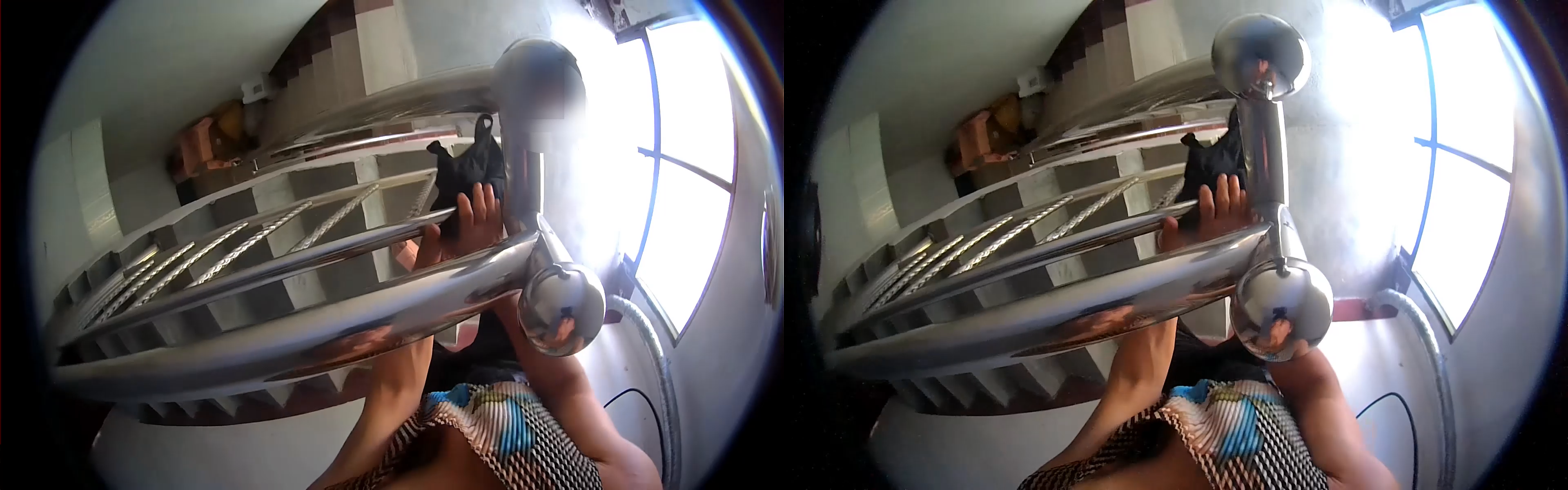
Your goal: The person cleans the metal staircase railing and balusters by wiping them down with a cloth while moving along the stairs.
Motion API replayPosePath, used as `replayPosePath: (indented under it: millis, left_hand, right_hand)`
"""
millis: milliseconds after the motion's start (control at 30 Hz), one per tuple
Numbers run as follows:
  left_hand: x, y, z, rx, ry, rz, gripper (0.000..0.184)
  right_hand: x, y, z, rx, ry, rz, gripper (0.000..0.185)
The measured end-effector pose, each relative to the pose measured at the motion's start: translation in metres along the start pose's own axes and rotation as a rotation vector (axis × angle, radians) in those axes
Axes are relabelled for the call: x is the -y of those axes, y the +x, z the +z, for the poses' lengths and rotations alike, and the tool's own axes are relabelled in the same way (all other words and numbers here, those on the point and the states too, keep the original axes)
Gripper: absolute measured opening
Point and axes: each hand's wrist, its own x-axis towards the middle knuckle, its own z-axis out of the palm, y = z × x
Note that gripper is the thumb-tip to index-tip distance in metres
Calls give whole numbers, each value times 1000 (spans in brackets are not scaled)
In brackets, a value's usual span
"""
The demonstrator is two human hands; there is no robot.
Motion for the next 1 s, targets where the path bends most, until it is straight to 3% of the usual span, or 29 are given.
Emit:
replayPosePath:
  millis: [67,133,167,200,267,333,367,400,467,500,533,600,667,767,833,867,933,967,1000]
  left_hand:
    - [6,11,15,15,23,12,40]
    - [7,33,26,36,48,20,40]
    - [8,41,31,47,57,15,40]
    - [12,47,35,63,64,7,40]
    - [13,56,35,94,57,-1,40]
    - [12,64,31,116,-3,-6,41]
    - [14,65,33,124,-63,-10,41]
    - [17,66,35,135,-182,-16,41]
    - [26,51,46,168,-640,-82,41]
    - [8,29,9,313,-896,-374,47]
    - [-16,-4,-18,211,-1144,-404,48]
    - [0,-30,-25,159,-1271,-437,52]
    - [0,-52,-42,81,-1318,-411,53]
    - [-3,-64,-61,-161,-1197,-190,56]
    - [-3,-69,-73,-185,-1090,-122,58]
    - [-1,-69,-81,-190,-961,-65,61]
    - [2,-72,-92,-166,-999,-5,56]
    - [16,-67,-87,-204,-800,39,50]
    - [28,-63,-82,-238,-594,80,44]
  right_hand:
    - [-12,-21,-1,56,-48,-2,63]
    - [-34,-35,-2,124,-167,-189,60]
    - [-35,-39,-6,56,-144,-301,55]
    - [-41,-49,-4,63,-142,-311,55]
    - [-39,-59,-1,228,-221,-152,54]
    - [-38,-66,-2,147,-238,-172,44]
    - [-40,-77,-6,312,-35,-27,37]
    - [-42,-89,-5,478,168,119,31]
    - [-42,-113,7,445,414,439,21]
    - [-31,-104,-9,625,511,470,32]
    - [-34,-118,5,479,545,320,25]
    - [-13,-92,-20,809,616,427,23]
    - [-9,-75,-22,902,558,371,29]
    - [-2,-59,-18,835,445,183,30]
    - [10,-39,-37,1132,667,593,34]
    - [16,-33,-45,1146,652,563,34]
    - [26,-26,-55,1281,848,476,34]
    - [24,-27,-53,1216,867,295,33]
    - [21,-23,-46,1229,865,270,33]
